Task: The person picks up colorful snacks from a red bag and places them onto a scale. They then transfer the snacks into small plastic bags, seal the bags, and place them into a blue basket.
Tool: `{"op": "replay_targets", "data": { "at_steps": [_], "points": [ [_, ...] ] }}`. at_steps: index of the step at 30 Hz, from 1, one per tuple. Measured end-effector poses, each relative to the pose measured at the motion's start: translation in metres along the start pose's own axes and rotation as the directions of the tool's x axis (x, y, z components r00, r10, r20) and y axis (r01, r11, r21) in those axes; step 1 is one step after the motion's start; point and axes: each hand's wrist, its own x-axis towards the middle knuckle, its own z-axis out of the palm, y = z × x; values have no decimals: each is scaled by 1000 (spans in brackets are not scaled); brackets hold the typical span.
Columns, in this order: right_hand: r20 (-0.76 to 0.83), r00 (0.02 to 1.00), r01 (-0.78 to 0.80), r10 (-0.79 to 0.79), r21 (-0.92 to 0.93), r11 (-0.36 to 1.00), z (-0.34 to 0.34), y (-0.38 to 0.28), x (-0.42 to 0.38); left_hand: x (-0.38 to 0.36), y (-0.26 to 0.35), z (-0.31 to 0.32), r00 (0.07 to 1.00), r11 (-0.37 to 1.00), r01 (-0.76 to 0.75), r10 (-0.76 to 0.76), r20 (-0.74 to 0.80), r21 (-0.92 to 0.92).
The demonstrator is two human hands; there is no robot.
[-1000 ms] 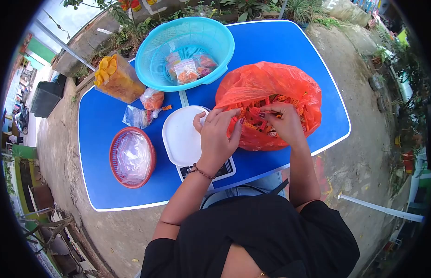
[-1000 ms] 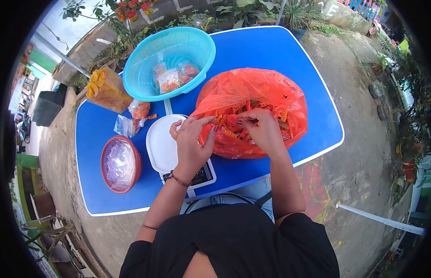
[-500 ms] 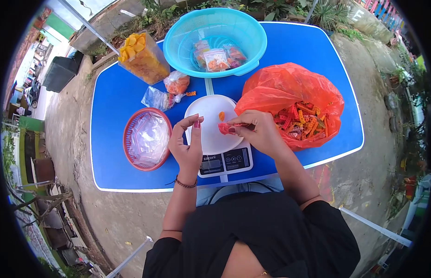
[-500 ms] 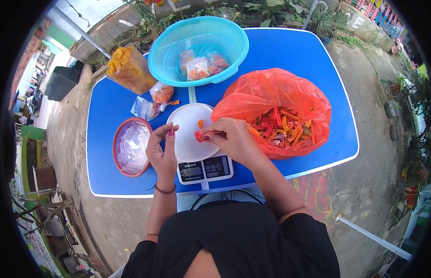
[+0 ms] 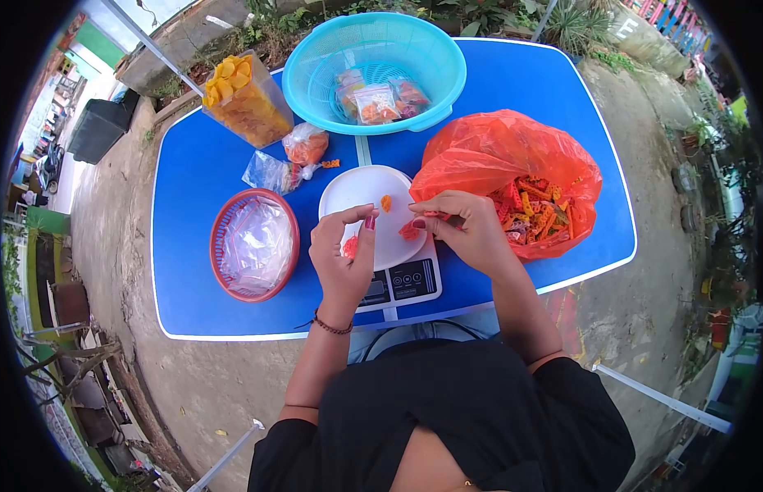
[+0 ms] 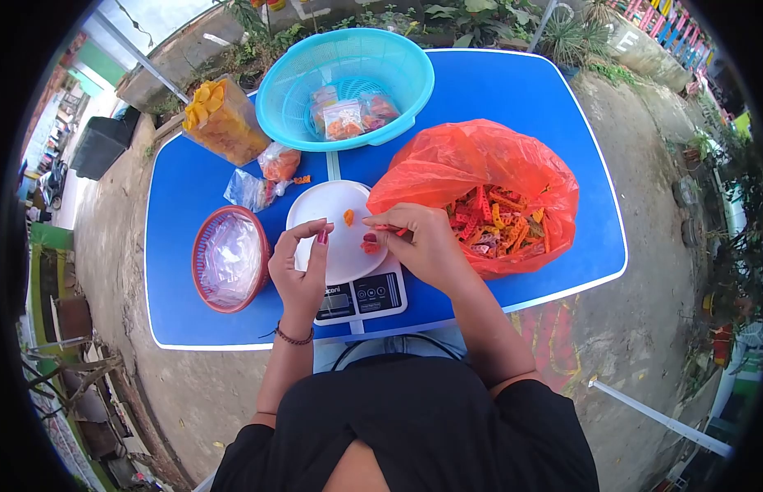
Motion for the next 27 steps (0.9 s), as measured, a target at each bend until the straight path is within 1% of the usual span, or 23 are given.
{"op": "replay_targets", "data": {
  "at_steps": [2,4,5,7,8,11,12,15,18,21,22,24,25,27],
  "points": [
    [2,999,-35,36,-51,998,-19,-7,-5,4,10,6,995,997,-66,64,71,34],
    [-55,996,-69,65,-82,994,-36,6,-11,7,14,18,983,990,-131,123,134,53],
    [-83,993,-86,78,-97,992,-45,12,-14,9,18,23,969,985,-166,155,193,41],
    [-132,977,-189,166,-186,964,-68,17,-17,17,29,33,926,972,-236,221,306,11],
    [-159,965,-240,207,-228,944,-76,18,-19,21,32,40,895,959,-278,279,348,-53],
    [-363,926,-283,103,-488,826,-91,18,-27,21,42,60,842,967,-180,247,480,-182],
    [-396,911,-316,115,-490,812,-95,25,-29,24,44,66,826,961,-218,276,492,-173],
    [-384,898,-132,-213,-699,703,-91,40,-35,28,40,87,798,935,-336,348,492,-115],
    [-149,975,16,-162,-686,727,-82,43,-37,34,35,101,760,857,-507,391,519,97],
    [-84,991,2,-102,-760,650,-66,50,-48,35,29,109,753,827,-501,272,599,254],
    [-126,989,-48,-72,-753,656,-66,51,-49,33,28,111,759,820,-503,267,594,274],
    [-130,991,-89,-19,-766,637,-73,46,-50,30,25,114,771,803,-505,255,583,317],
    [-133,991,-109,8,-771,628,-77,44,-50,28,23,114,756,784,-525,250,605,332],
    [-175,983,-110,-50,-790,603,-79,56,-46,25,18,112,725,742,-566,240,646,359]
  ]
}}
